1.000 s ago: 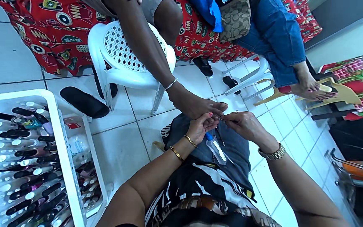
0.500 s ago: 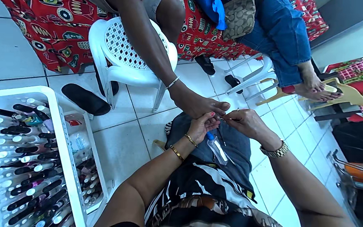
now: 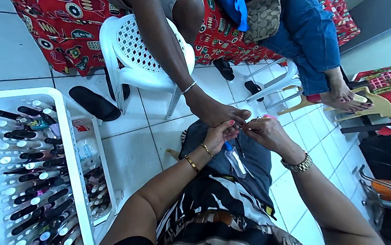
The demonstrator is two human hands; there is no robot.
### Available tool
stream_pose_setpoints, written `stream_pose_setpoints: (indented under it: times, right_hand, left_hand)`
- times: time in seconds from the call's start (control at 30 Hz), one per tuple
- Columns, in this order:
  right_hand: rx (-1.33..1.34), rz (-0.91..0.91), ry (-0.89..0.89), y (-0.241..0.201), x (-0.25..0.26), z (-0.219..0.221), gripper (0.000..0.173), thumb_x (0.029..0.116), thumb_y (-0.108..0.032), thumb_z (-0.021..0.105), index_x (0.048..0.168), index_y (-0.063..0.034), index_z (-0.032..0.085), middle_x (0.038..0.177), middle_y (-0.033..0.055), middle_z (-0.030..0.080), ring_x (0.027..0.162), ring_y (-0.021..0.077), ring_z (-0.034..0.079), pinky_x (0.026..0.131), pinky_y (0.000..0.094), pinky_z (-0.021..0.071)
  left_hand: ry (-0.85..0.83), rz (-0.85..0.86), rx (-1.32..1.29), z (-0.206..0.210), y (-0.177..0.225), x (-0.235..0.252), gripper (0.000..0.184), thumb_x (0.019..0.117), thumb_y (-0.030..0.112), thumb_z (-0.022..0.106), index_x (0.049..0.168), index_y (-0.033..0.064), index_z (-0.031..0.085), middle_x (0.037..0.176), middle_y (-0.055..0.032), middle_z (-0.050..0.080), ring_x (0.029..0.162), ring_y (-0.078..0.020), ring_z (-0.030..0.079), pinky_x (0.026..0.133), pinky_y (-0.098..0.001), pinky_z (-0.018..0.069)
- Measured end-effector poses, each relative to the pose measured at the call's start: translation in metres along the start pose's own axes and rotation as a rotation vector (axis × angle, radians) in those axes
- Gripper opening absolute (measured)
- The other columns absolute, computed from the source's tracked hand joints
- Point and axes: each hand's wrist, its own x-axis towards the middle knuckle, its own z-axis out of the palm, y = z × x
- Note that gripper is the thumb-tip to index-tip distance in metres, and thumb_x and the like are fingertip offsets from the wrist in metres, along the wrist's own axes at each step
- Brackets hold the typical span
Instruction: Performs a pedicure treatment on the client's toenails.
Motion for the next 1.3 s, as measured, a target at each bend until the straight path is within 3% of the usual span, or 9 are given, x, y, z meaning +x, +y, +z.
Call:
stream_pose_setpoints:
  times: [0.33,0.6,0.73,0.9,1.3]
  right_hand:
    - [-0.027,-0.115,0.011,0.006,-0.003,0.007,0.017,0.0898,-0.007,0.060,0.085,0.0000,0.075,0.067,0.0133,0.066,0.062,0.0300,0.067,0.056,0.0464,0.0524]
    - [-0.037,-0.005,-0.056,-0.008,-0.004,-0.001,0.015,0.0939,0.000,0.063,0.098,0.0015,0.077,0.082,0.0170,0.073,0.072,0.0344,0.072,0.066,0.0527,0.0566]
    - [-0.090,0.031,-0.034,-0.015,-0.004,0.003,0.012,0.0921,0.000,0.065,0.094,0.0011,0.077,0.078,0.0181,0.072,0.069,0.0366,0.071,0.062,0.0544,0.0550]
    - [-0.232,0.050,0.077,-0.023,-0.006,0.015,0.014,0.0906,-0.006,0.065,0.080,0.0005,0.072,0.061,0.0161,0.060,0.055,0.0355,0.064,0.048,0.0497,0.0479]
    - [-0.268,0.068,0.163,-0.025,-0.010,0.028,0.016,0.0893,-0.008,0.063,0.080,0.0008,0.072,0.061,0.0156,0.059,0.055,0.0351,0.063,0.047,0.0473,0.0467]
  left_hand:
    - [0.024,0.001,0.002,0.001,0.000,0.000,0.011,0.1022,0.013,0.060,0.095,0.0053,0.064,0.078,-0.0049,0.068,0.072,-0.0159,0.070,0.074,-0.0293,0.0611]
    - [0.022,-0.005,0.000,0.001,0.000,-0.001,0.012,0.1024,0.013,0.060,0.093,0.0056,0.063,0.077,-0.0043,0.068,0.072,-0.0151,0.070,0.076,-0.0292,0.0607]
    - [0.027,-0.008,-0.003,0.001,0.001,0.000,0.011,0.1022,0.013,0.060,0.095,0.0049,0.063,0.078,-0.0048,0.068,0.072,-0.0155,0.070,0.076,-0.0294,0.0608]
    - [0.031,0.002,-0.008,0.002,0.000,-0.001,0.010,0.1018,0.013,0.061,0.095,0.0052,0.064,0.077,-0.0047,0.067,0.072,-0.0162,0.070,0.075,-0.0303,0.0610]
    - [0.043,0.001,-0.020,0.002,-0.002,0.000,0.008,0.1011,0.013,0.062,0.099,0.0051,0.064,0.079,-0.0054,0.069,0.073,-0.0167,0.070,0.077,-0.0318,0.0611]
